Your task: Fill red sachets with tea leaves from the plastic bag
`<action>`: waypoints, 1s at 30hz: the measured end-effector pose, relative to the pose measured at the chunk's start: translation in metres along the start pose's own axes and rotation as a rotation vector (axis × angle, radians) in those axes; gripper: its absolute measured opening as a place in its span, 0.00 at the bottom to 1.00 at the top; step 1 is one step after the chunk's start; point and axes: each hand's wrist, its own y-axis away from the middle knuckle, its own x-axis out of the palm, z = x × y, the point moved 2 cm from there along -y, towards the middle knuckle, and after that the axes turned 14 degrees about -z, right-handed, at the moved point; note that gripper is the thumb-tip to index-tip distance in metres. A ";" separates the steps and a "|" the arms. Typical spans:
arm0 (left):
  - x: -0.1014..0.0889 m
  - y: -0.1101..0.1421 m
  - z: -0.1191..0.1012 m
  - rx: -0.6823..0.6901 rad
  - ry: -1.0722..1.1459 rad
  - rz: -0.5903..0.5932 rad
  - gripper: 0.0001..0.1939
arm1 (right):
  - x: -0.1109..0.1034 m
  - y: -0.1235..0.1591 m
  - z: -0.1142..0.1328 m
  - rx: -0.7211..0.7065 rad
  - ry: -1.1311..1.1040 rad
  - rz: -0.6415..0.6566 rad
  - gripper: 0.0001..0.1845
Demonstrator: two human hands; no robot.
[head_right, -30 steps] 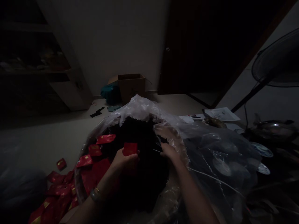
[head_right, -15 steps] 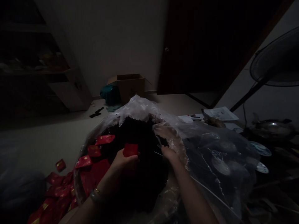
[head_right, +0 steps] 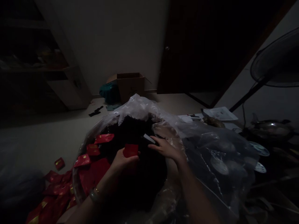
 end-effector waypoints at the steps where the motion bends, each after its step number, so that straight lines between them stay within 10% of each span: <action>1: 0.001 0.000 0.001 0.006 -0.009 0.008 0.19 | 0.001 0.004 0.013 -0.022 -0.035 0.041 0.32; 7: 0.010 0.003 0.010 0.016 0.024 0.103 0.18 | 0.009 0.019 0.059 -0.102 -0.047 0.171 0.25; 30: 0.013 0.010 0.007 -0.040 -0.001 0.097 0.14 | 0.020 0.022 0.067 -0.090 0.092 0.058 0.13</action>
